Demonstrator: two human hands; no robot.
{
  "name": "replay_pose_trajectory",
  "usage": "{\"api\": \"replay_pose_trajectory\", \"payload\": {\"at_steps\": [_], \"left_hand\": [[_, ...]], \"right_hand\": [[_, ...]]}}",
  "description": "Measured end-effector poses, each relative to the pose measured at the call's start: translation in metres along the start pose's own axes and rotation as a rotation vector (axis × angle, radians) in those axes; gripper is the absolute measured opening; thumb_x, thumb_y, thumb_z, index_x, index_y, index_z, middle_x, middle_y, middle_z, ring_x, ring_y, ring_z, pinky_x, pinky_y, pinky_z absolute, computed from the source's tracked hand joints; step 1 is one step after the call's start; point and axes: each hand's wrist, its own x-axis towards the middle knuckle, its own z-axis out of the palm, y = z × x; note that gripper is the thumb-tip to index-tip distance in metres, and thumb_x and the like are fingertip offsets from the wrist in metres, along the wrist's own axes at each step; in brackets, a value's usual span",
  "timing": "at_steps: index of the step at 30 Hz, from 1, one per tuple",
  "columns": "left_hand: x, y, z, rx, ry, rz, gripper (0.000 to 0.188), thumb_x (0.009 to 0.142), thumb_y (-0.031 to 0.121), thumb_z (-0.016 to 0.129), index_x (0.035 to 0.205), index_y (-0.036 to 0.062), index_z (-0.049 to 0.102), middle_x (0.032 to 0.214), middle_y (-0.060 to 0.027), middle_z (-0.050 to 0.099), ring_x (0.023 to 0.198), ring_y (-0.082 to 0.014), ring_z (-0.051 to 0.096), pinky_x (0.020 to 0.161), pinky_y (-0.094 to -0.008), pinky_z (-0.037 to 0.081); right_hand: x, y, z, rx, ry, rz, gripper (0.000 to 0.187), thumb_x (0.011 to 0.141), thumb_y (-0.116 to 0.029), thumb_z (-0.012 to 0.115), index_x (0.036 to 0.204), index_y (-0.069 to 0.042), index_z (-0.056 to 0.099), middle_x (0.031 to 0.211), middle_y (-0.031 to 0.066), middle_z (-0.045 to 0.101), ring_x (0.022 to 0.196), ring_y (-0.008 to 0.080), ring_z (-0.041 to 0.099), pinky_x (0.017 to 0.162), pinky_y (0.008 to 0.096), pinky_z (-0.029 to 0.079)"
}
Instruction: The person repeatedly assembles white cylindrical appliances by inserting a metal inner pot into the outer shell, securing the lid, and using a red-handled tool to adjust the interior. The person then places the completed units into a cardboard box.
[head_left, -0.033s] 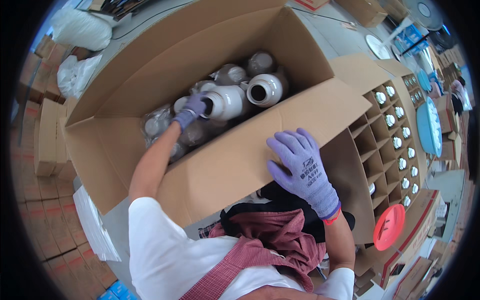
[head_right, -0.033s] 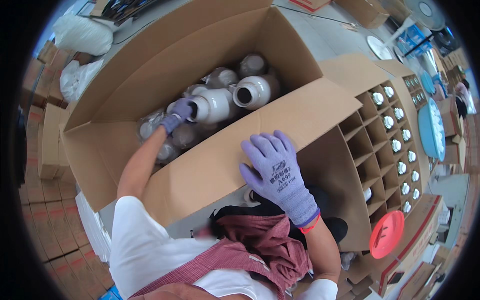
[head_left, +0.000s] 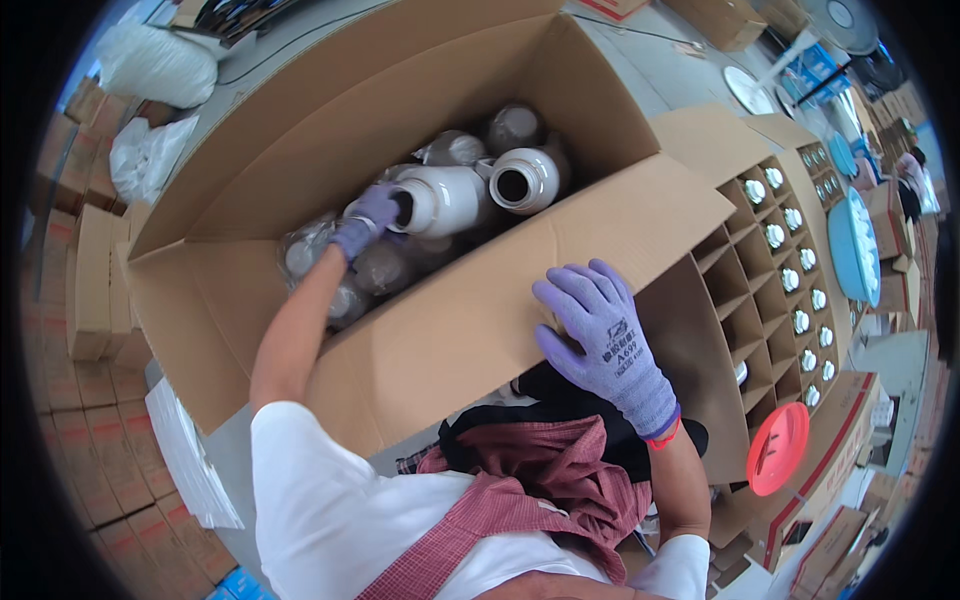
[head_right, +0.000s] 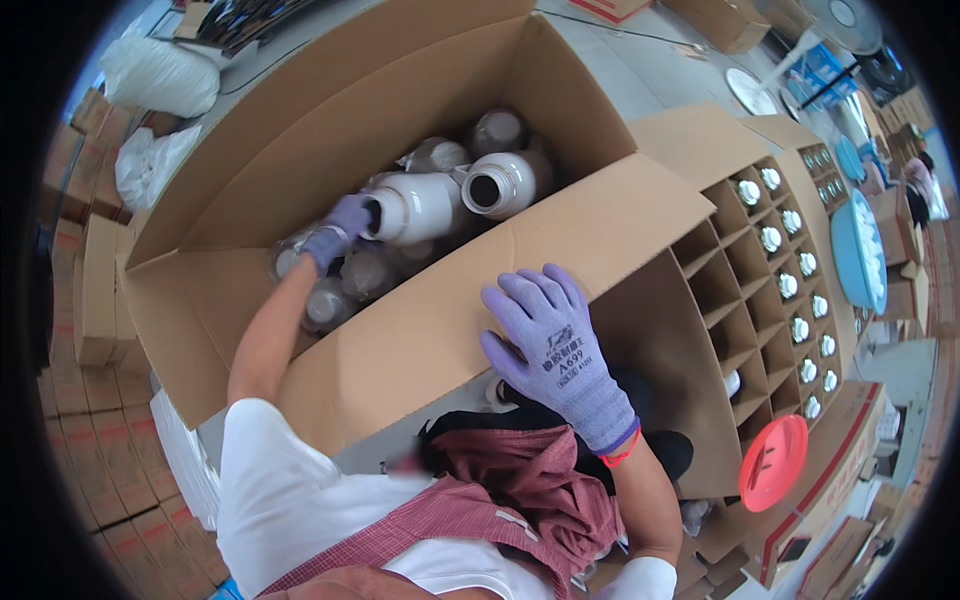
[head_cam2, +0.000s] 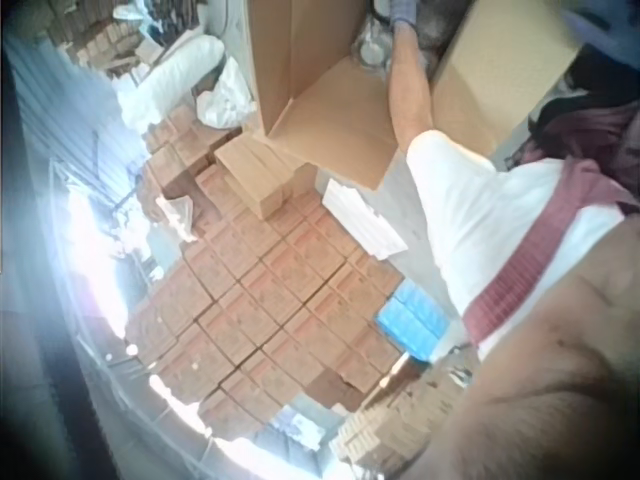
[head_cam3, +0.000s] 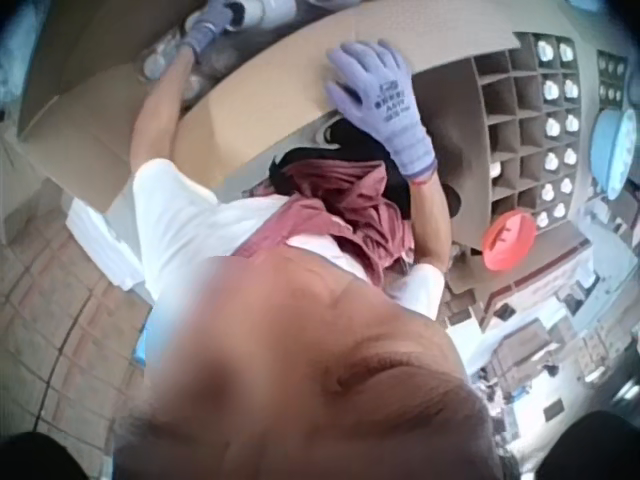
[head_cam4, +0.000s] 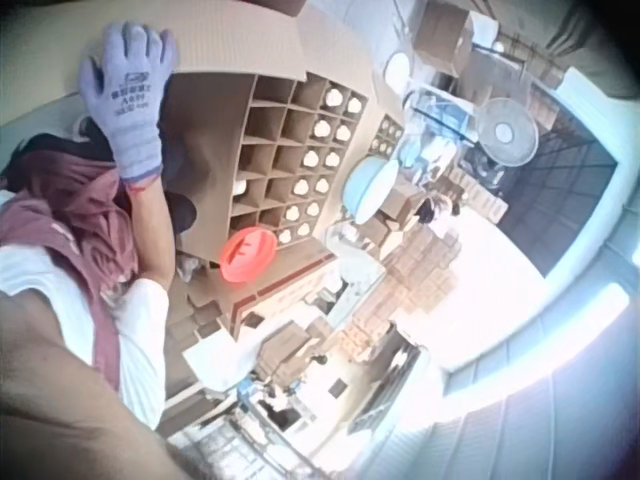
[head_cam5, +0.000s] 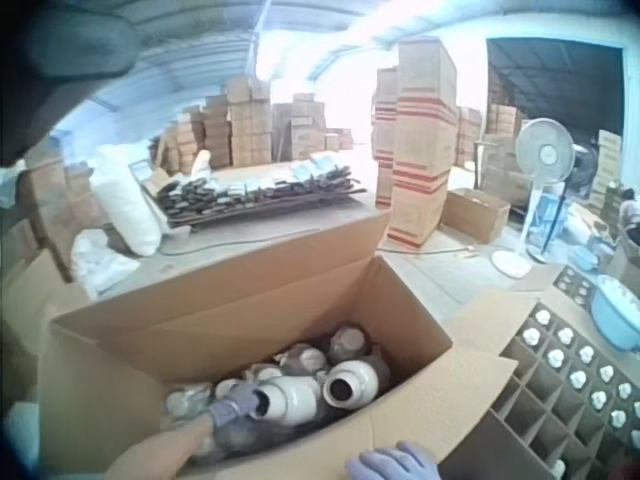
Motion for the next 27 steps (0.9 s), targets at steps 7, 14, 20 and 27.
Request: {"api": "replay_pose_trajectory", "payload": {"at_steps": [7, 14, 20, 27], "left_hand": [[-0.165, 0.087, -0.011, -0.289, -0.033, 0.623, 0.045, 0.100, 0.022, 0.049, 0.141, 0.0028, 0.048, 0.128, -0.0119, 0.059, 0.116, -0.0208, 0.059, 0.101, -0.0347, 0.049], [-0.278, 0.059, 0.206, 0.501, -0.454, 1.230, 0.094, 0.078, 0.024, 0.075, 0.153, -0.0025, 0.024, 0.145, -0.0311, 0.040, 0.134, -0.0424, 0.042, 0.114, -0.0437, 0.033], [-0.247, 0.002, 0.332, -0.413, -0.706, 0.599, 0.054, 0.107, 0.031, 0.038, 0.148, -0.0043, 0.036, 0.150, -0.0160, 0.043, 0.139, -0.0246, 0.040, 0.117, -0.0348, 0.029], [-0.241, -0.006, 0.367, -0.432, -0.993, 0.611, 0.039, 0.104, 0.022, 0.040, 0.121, -0.0048, 0.064, 0.121, -0.0162, 0.067, 0.120, -0.0262, 0.061, 0.112, -0.0381, 0.040]], "right_hand": [[-0.019, -0.030, -0.035, 0.480, 0.537, 0.311, 0.079, 0.082, -0.022, 0.073, 0.150, -0.007, 0.036, 0.151, 0.0196, 0.036, 0.140, 0.0353, 0.036, 0.114, 0.0473, 0.032], [-0.132, -0.027, -0.104, 0.856, 1.248, 0.427, 0.065, 0.096, -0.062, 0.047, 0.122, -0.003, 0.053, 0.138, 0.0184, 0.051, 0.123, 0.0308, 0.054, 0.106, 0.0434, 0.042], [-0.271, -0.059, -0.020, -0.025, 0.849, 0.758, 0.034, 0.073, -0.008, 0.076, 0.101, -0.005, 0.058, 0.116, 0.0178, 0.061, 0.112, 0.0324, 0.057, 0.098, 0.0413, 0.045], [-0.365, -0.066, -0.014, 0.215, 0.773, 0.762, 0.028, 0.079, -0.002, 0.066, 0.106, -0.004, 0.063, 0.122, 0.0153, 0.059, 0.115, 0.0310, 0.056, 0.105, 0.0430, 0.040]]}}
